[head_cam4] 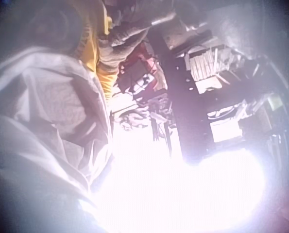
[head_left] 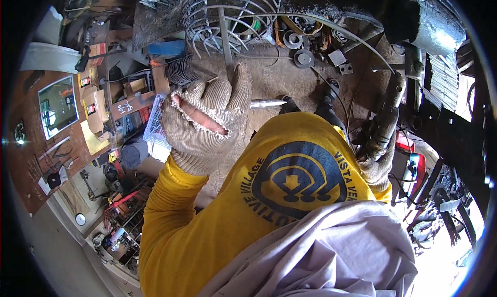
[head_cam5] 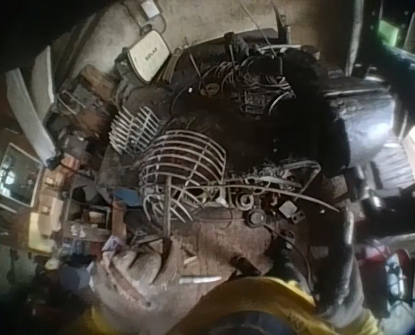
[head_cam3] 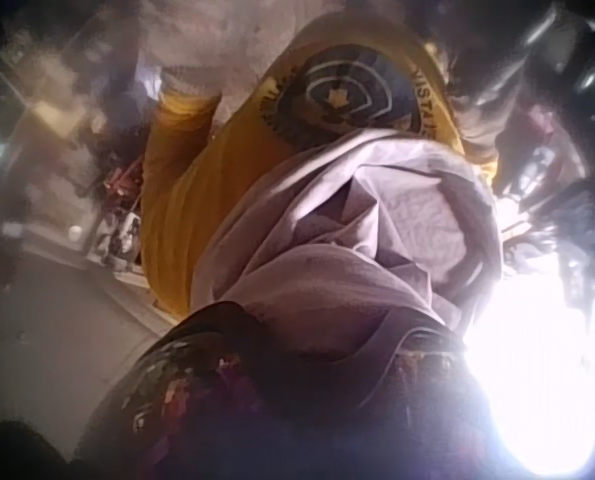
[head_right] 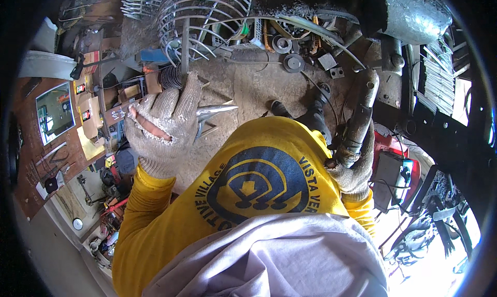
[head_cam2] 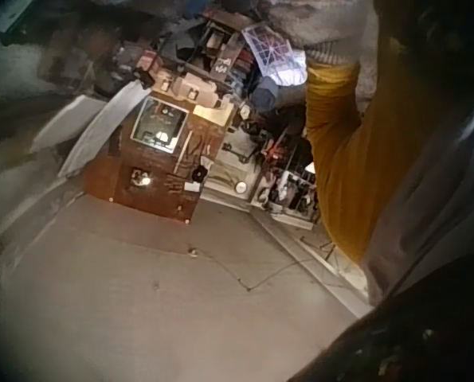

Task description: The person welds a metal wire cage on a workbench, holding the cage by hand with gloves while joining wires together with a welding torch and adjusting pieces with pliers.

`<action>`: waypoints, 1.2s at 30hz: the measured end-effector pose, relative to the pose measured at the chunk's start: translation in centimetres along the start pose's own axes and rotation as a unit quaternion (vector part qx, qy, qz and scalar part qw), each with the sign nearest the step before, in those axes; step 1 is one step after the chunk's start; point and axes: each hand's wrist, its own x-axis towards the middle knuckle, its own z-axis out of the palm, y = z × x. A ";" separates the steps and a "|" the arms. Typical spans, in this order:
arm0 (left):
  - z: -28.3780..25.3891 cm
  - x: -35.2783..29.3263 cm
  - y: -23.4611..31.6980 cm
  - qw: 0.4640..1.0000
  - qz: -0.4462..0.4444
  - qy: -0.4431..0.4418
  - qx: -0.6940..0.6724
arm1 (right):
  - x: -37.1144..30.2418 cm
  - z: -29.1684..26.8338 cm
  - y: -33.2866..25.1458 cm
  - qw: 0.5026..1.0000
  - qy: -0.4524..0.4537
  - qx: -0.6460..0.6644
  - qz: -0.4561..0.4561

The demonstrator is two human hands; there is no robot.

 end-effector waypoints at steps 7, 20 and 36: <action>-5.3 -1.0 4.9 0.973 -0.176 -0.151 -0.015 | 0.6 -0.1 -0.5 0.999 -0.027 -0.026 -0.001; 4.2 1.6 -3.0 0.995 0.096 0.022 -0.021 | 0.5 0.2 -0.4 0.997 0.009 -0.065 -0.037; 6.1 2.5 -4.1 0.991 0.135 0.004 -0.022 | 0.3 0.1 0.0 0.999 0.019 -0.026 -0.034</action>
